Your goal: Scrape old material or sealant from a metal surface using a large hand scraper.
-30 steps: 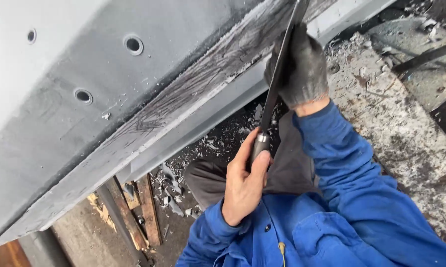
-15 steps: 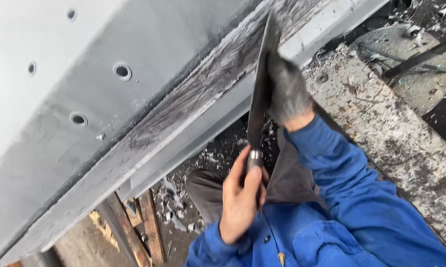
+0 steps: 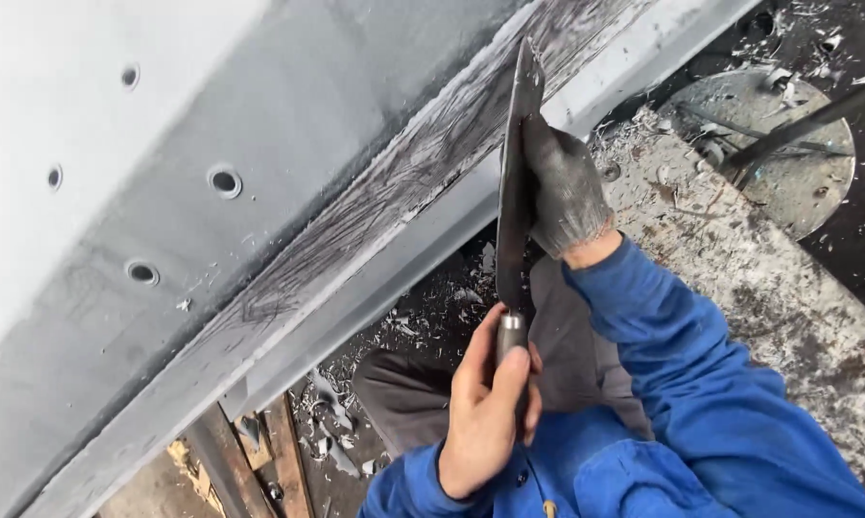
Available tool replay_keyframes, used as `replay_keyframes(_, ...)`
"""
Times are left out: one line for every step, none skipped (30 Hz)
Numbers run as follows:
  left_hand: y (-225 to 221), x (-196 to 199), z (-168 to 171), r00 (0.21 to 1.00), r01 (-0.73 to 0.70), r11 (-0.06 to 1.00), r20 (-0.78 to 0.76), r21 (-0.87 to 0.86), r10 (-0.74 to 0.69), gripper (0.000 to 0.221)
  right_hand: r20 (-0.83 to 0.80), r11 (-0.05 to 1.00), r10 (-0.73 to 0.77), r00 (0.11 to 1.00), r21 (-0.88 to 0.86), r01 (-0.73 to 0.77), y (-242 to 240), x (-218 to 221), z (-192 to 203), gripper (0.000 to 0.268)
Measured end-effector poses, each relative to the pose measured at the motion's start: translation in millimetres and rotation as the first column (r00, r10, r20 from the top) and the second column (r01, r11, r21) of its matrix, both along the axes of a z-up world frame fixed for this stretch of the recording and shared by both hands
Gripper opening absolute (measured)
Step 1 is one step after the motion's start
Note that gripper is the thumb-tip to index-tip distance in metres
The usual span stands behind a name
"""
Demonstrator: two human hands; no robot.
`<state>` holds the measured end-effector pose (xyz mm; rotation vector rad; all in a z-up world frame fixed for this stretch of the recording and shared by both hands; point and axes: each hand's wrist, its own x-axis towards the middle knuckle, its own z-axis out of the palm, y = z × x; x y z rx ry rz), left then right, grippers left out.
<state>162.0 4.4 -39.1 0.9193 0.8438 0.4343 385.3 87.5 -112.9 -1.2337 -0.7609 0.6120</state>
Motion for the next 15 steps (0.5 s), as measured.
replay_keyframes(-1.0, 2.7, -3.9, 0.999, -0.021, 1.000, 0.024, -0.016, 0.021, 0.060, 0.519, 0.998, -0.065, 0.853, 0.014, 0.068, 1.3, 2.5, -8.1, 0.047)
replay_keyframes(1.1, 7.5, -1.0, 1.000, -0.028, 0.999, 0.000, -0.034, 0.028, 0.060, 0.499, 0.998, -0.050, 0.865, -0.006, 0.061, -0.3, 8.0, -8.1, 0.047)
replay_keyframes(3.1, 12.4, 1.4, 0.999, -0.015, 0.999, 0.044, -0.049, 0.017, 0.060, -0.170, 0.988, 0.101, 0.980, 0.131, -0.079, -1.9, 13.5, -8.4, 0.039)
replay_keyframes(13.6, 24.7, 2.5, 0.994, 0.017, 0.999, 0.110, -0.045, -0.012, 0.059, -0.714, 0.942, 0.293, 0.637, 0.329, -0.064, 2.4, 29.6, -4.0, 0.042)
replay_keyframes(-4.1, 13.3, 7.7, 0.994, 0.028, 0.999, 0.107, -0.046, -0.023, 0.059, -0.716, 0.943, 0.285, 0.638, 0.328, -0.053, -4.7, 16.3, -15.5, 0.042)
replay_keyframes(-15.9, 11.1, 8.8, 0.991, 0.021, 0.994, 0.134, -0.110, -0.006, 0.063, -0.507, 0.965, 0.205, 0.837, 0.246, -0.088, -3.2, 15.3, -22.5, 0.040)
replay_keyframes(-27.0, 8.5, 8.4, 0.987, 0.017, 0.985, 0.158, -0.174, 0.011, 0.067, -0.245, 0.984, 0.125, 0.961, 0.156, -0.088, -0.8, 14.9, -30.5, 0.049)
replay_keyframes(-19.2, 18.0, 6.6, 0.987, 0.019, 0.985, 0.160, -0.173, 0.009, 0.067, -0.243, 0.984, 0.124, 0.962, 0.157, -0.087, -1.8, 22.8, -13.6, 0.049)
replay_keyframes(-11.4, 26.4, 2.2, 0.977, 0.040, 0.986, 0.212, -0.163, -0.005, 0.067, 0.102, 0.997, 0.063, 0.993, 0.044, -0.067, -2.8, 29.5, 0.7, 0.047)
replay_keyframes(-12.5, 24.4, 1.8, 0.973, 0.047, 0.984, 0.233, -0.174, -0.005, 0.066, 0.409, 0.997, 0.045, 0.911, -0.078, -0.014, -12.1, 23.1, 10.3, 0.050)
replay_keyframes(-19.0, 21.4, 4.5, 0.979, 0.034, 0.980, 0.205, -0.195, 0.006, 0.066, 0.382, 0.995, 0.059, 0.922, -0.097, -0.024, -16.9, 14.9, 8.2, 0.050)
replay_keyframes(-19.5, 25.0, 5.5, 0.971, 0.040, 0.980, 0.241, -0.194, 0.008, 0.066, -0.178, 0.984, 0.173, 0.969, 0.069, -0.163, -17.3, 16.0, 10.9, 0.049)
replay_keyframes(-20.3, 29.3, 9.1, 0.961, 0.046, 0.980, 0.277, -0.193, 0.010, 0.066, -0.649, 0.941, 0.328, 0.686, 0.284, -0.181, -18.0, 17.8, 16.1, 0.052)
replay_keyframes(-21.8, 29.6, 11.2, 0.954, 0.062, 0.982, 0.301, -0.177, -0.006, 0.066, -0.627, 0.939, 0.329, 0.706, 0.294, -0.177, -13.2, 17.6, 21.5, 0.052)
replay_keyframes(-22.9, 29.9, 13.0, 0.965, 0.062, 0.977, 0.261, -0.203, -0.007, 0.067, -0.665, 0.977, 0.210, 0.717, 0.163, -0.134, -8.1, 17.5, 26.9, 0.040)
